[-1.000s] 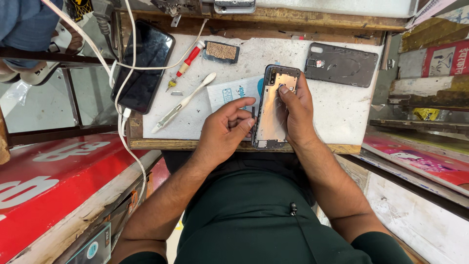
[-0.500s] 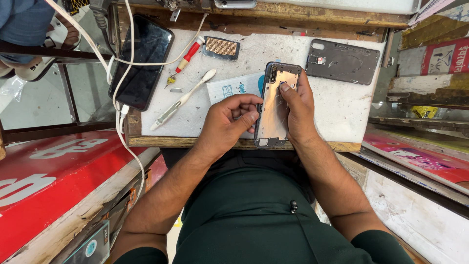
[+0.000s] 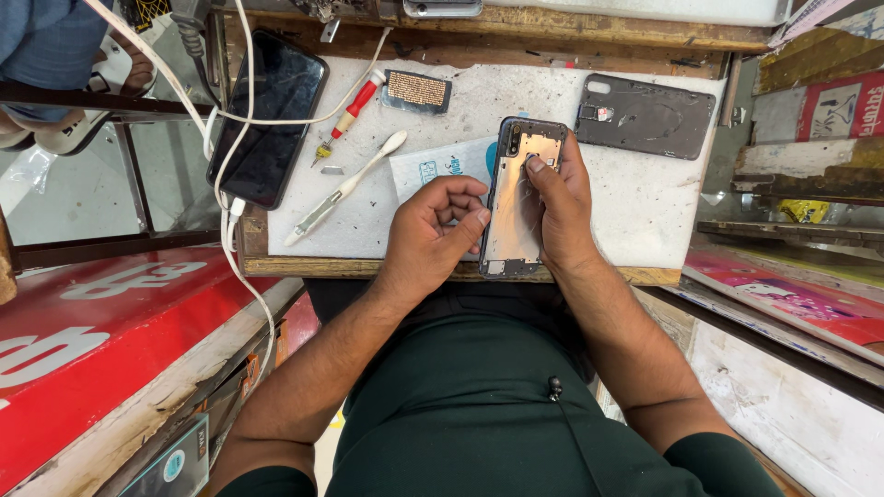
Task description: The person works on a disassembled smartphone, peeling off a protective film from the back cover and applying adhesive from a tube to the frame. The person then handles a SIM tray and a separate black phone back cover, placing items on the workbench.
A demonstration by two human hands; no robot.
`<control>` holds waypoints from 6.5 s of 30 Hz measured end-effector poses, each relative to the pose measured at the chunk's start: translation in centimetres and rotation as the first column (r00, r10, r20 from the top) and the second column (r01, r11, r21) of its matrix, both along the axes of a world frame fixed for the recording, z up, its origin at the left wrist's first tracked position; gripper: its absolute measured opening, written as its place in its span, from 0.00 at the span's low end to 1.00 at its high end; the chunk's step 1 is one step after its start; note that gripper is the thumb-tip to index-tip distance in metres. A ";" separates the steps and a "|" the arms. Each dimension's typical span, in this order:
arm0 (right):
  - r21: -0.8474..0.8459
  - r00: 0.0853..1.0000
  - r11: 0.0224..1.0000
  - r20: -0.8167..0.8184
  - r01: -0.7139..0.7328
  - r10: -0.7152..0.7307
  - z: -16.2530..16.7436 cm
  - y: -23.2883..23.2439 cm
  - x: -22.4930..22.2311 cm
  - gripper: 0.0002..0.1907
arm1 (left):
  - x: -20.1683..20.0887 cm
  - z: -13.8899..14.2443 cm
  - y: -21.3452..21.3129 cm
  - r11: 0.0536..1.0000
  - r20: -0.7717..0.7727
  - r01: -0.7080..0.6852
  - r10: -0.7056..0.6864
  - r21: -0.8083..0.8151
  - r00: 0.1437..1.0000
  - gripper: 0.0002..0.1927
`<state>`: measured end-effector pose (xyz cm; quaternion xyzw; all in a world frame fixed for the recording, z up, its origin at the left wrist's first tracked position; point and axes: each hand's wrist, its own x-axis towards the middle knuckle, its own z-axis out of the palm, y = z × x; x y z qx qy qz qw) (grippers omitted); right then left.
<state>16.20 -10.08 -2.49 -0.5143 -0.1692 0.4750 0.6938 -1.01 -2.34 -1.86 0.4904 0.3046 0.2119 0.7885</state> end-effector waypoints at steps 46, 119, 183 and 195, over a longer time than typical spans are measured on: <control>-0.303 0.695 0.847 0.484 -0.437 0.532 7.7 -1.9 4.0 0.17 | -2.7 4.5 4.6 0.909 -0.185 0.344 -0.305 0.237 0.934 0.18; -0.431 0.353 0.835 0.765 -0.341 0.539 5.8 -0.1 4.8 0.09 | -2.3 3.7 5.0 0.909 -0.229 0.316 -0.259 0.270 0.938 0.19; 0.117 0.855 0.975 -0.468 -0.191 0.223 1.1 -2.0 0.2 0.39 | -2.0 4.2 3.4 0.994 0.074 0.067 -0.073 0.082 0.995 0.23; 0.206 0.830 0.965 -0.501 -0.160 0.245 1.0 -1.8 -0.8 0.37 | -0.8 4.8 0.9 0.936 -0.077 0.049 -0.023 0.349 0.997 0.37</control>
